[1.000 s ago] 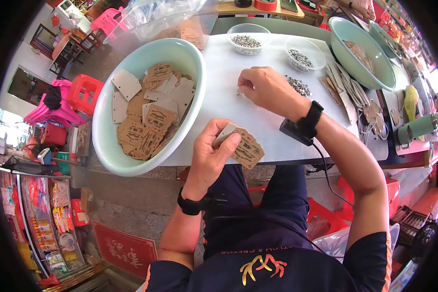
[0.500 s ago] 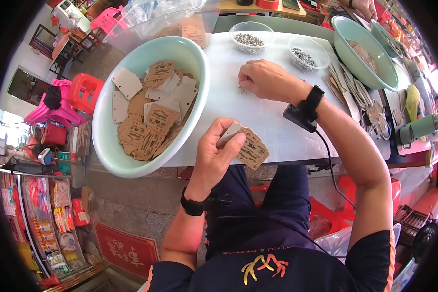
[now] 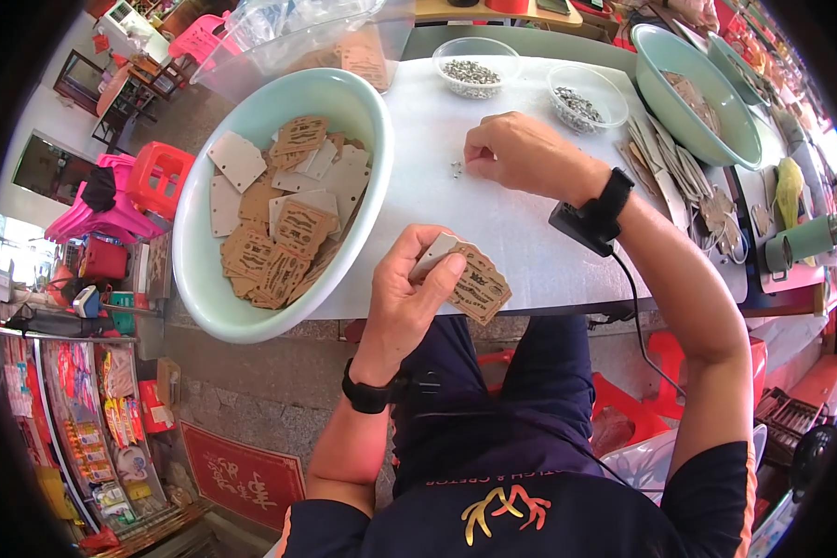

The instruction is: Manually pushing small metal rivets through pre-made holes in leather shoe labels.

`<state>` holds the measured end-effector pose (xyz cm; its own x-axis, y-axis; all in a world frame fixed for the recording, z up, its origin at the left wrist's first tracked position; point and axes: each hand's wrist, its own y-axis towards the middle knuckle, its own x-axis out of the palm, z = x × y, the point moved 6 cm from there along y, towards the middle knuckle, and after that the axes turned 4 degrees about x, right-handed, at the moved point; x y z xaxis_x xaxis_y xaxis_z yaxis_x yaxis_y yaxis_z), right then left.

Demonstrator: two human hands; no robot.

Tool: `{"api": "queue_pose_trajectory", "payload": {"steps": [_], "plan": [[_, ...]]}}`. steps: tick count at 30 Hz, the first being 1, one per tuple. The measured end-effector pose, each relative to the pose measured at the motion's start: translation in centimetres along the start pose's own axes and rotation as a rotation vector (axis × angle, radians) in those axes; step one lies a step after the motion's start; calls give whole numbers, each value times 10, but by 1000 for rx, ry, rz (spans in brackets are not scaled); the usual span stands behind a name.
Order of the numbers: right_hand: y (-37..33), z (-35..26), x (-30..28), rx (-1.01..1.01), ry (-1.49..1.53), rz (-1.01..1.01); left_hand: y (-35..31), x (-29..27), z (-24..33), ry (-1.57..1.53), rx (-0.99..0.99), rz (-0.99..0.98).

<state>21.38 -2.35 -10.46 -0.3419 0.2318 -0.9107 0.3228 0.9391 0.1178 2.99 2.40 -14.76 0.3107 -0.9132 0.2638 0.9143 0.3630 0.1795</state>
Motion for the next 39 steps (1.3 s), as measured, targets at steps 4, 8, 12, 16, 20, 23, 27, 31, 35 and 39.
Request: {"api": "queue_pose_trajectory", "payload": {"steps": [4,8,12,16,20,23,27,31,35,39], "plan": [[-4,-3,5,-31,5,60,0,-1,-1,-6,-1,9],[-5,-4,7,-27,-26,107,0,1,0,14,-12,25],[-8,0,0,-23,21,121,2,5,7,-13,1,93],[-23,20,-12,65,135,109,12,10,14,-195,-17,220],[-37,21,-12,-33,3,126,28,23,25,-241,21,159],[-42,22,-18,-90,22,206,26,25,27,-105,6,155],[-39,26,-24,-8,78,204,12,22,24,38,-25,114],[-29,19,-16,7,70,130,2,18,13,42,-89,108],[-18,13,-2,49,46,104,1,17,12,16,-93,114],[-8,11,7,62,-60,92,7,15,15,25,-82,116]]}}
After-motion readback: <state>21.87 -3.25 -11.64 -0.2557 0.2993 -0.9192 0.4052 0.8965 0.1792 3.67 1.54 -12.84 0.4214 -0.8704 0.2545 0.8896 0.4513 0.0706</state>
